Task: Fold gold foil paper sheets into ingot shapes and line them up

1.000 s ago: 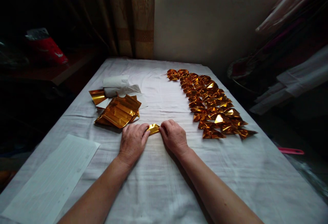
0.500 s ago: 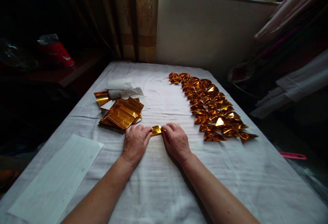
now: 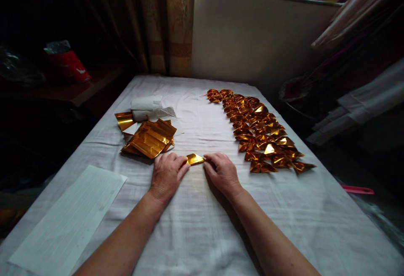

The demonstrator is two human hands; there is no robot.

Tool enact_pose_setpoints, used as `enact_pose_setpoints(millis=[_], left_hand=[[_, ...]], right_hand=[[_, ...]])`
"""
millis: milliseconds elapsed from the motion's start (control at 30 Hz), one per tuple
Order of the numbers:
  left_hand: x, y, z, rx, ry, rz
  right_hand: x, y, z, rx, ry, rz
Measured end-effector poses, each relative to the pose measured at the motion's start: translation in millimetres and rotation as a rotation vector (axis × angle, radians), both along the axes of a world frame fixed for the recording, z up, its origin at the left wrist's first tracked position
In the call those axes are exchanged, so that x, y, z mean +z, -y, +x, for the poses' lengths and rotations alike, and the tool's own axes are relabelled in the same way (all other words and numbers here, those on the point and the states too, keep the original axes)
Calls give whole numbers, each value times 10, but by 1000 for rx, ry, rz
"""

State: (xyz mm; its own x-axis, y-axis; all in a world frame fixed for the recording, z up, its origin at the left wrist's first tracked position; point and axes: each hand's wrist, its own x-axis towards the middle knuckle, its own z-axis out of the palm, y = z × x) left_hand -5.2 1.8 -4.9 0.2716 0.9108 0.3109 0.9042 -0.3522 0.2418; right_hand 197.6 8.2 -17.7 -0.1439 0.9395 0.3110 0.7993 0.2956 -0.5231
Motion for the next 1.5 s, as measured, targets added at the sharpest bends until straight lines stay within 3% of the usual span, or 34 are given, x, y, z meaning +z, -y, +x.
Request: enact_pose_setpoints(millis=[200, 333, 600, 833, 1200, 1500], left_hand=[[-51, -2, 2, -1, 47, 45], [-62, -7, -21, -8, 69, 80], [57, 90, -50, -125, 1, 83], [43, 126, -96, -208, -2, 58], [47, 106, -81, -201, 18, -4], [61, 117, -71, -180, 30, -44]], right_hand=[[98, -40, -56, 17, 39, -88], [68, -53, -38, 38, 15, -64], [45, 27, 36, 131, 39, -1], [81, 122, 39, 136, 93, 37], [88, 127, 80, 175, 28, -23], [96, 143, 75, 226, 185, 112]])
